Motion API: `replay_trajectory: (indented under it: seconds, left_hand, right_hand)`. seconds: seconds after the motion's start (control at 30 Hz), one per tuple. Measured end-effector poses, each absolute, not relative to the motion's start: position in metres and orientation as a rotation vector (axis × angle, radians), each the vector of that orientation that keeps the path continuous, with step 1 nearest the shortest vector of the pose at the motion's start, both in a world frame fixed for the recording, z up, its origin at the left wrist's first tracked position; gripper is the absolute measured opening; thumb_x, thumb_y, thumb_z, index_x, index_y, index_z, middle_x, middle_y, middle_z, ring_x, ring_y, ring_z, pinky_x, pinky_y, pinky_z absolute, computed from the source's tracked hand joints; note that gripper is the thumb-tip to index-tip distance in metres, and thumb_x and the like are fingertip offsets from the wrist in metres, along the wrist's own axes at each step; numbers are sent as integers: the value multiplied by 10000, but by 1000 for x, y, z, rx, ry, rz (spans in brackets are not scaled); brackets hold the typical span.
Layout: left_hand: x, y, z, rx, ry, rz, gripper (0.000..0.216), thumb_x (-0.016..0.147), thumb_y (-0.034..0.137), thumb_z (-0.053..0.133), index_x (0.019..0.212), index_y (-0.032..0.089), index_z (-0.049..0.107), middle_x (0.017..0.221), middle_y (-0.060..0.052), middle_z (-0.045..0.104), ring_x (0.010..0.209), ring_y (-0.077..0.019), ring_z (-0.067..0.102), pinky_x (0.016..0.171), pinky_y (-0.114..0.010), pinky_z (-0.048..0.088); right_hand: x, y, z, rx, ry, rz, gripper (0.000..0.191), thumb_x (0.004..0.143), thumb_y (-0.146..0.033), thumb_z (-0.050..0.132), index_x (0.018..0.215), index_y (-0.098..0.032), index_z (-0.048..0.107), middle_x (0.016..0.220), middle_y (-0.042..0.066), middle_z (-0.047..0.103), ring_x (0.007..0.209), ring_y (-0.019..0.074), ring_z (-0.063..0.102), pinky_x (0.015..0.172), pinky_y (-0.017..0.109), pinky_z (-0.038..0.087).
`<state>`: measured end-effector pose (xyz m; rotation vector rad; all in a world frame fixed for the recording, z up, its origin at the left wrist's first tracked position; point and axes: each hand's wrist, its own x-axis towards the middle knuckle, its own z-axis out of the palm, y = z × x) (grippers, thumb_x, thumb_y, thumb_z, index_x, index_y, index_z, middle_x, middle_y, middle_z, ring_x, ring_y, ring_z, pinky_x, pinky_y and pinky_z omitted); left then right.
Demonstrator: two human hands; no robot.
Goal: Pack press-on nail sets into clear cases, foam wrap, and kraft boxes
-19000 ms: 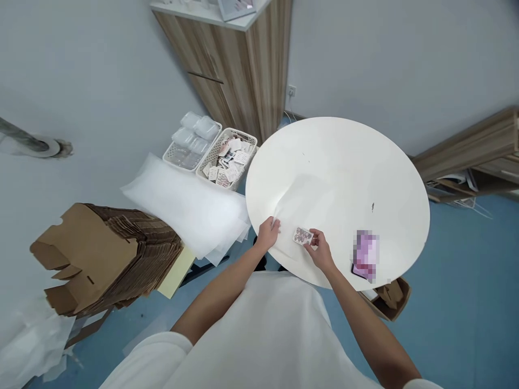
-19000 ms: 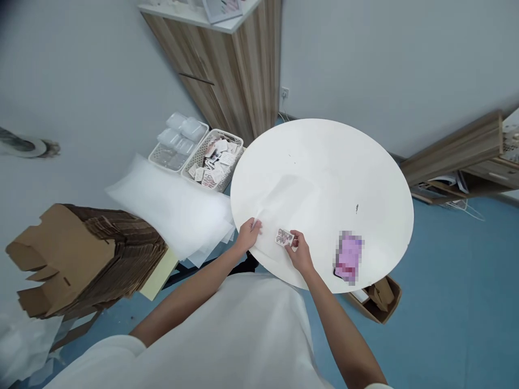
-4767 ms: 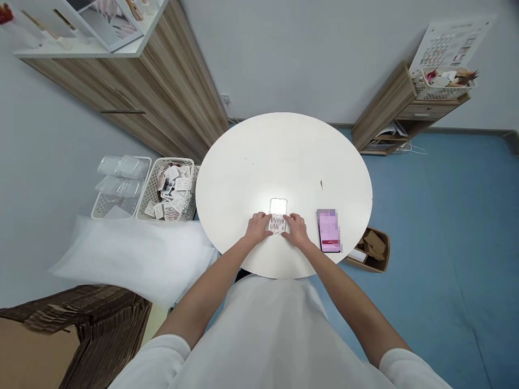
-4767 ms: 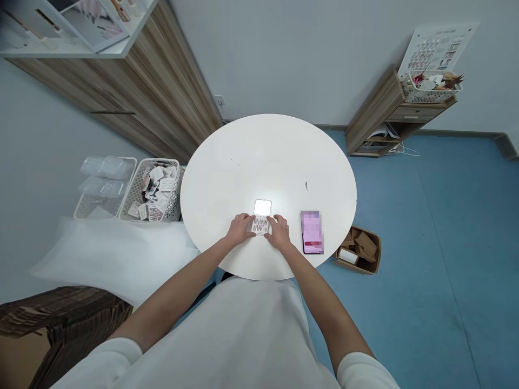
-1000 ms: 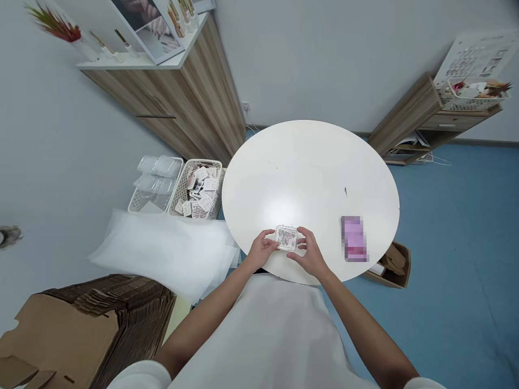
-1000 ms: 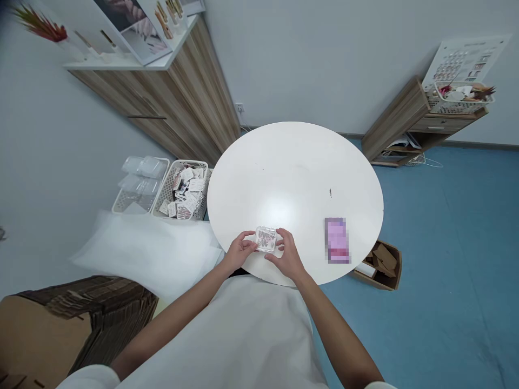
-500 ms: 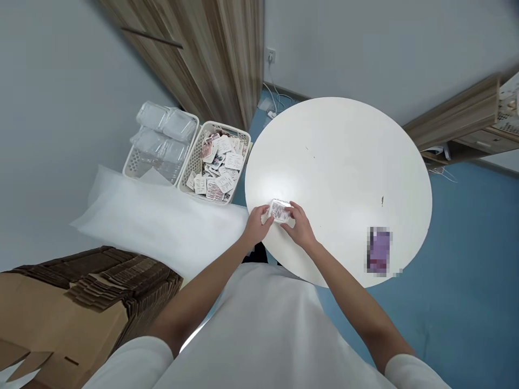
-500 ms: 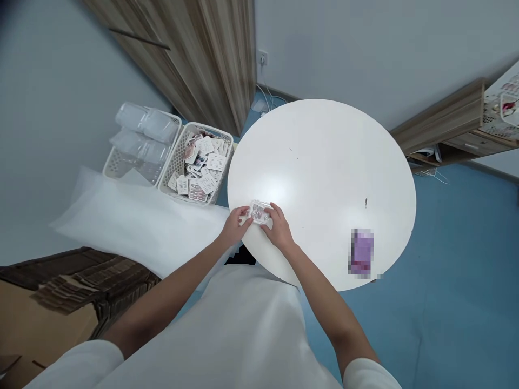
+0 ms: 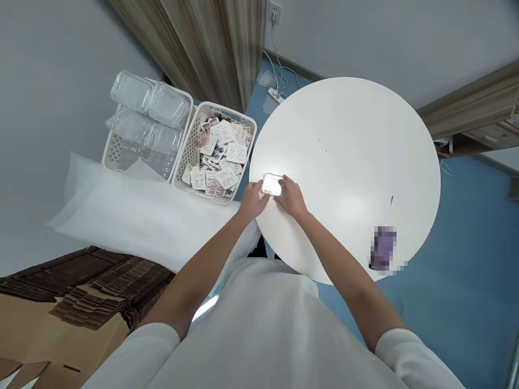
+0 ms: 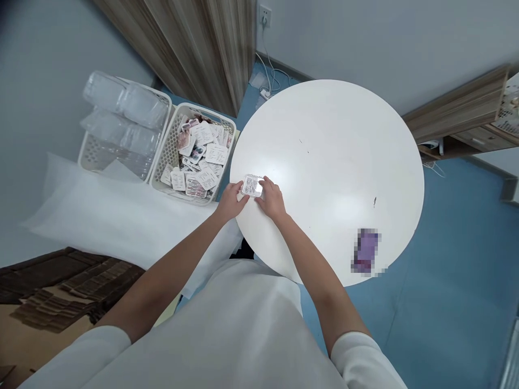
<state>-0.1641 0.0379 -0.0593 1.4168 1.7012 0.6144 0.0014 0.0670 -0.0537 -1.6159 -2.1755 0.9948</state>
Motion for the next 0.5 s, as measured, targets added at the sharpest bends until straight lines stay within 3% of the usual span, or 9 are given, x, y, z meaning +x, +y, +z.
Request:
replay_trajectory:
  seconds: [0.13,0.33,0.5]
  left_hand:
    - [-163,36,-64,1468,1712,598,560,743,311,534,1256,154,371,1072,-118,458,1020,-247,456,884,-412,378]
    - [-163,17,-53,1534,1793,582,637,738,308,538,1304,156,287,1134,-127,447,1089,-274,409,937,-443,329]
    - [-157,-43,-39,1607,1954,578,497,778,302,474,1251,191,371,1195,-107,421,1134,-269,375,955,-430,323]
  right_hand:
    - [1,70,-60,-1620,-2191,992,611,692,-279,607,1244,-223,351,1375,82,311,1184,283,360,945,457,331]
    - [15,60,-52,-1567,-2103,1116,782,670,-343,634,1322,-231,217,1434,104,130,1255,271,277,948,444,359]
    - [30,28,-42,-1463,-2145,1035,628,736,-271,551,1298,-215,276,1371,115,263,1190,256,367,931,436,382]
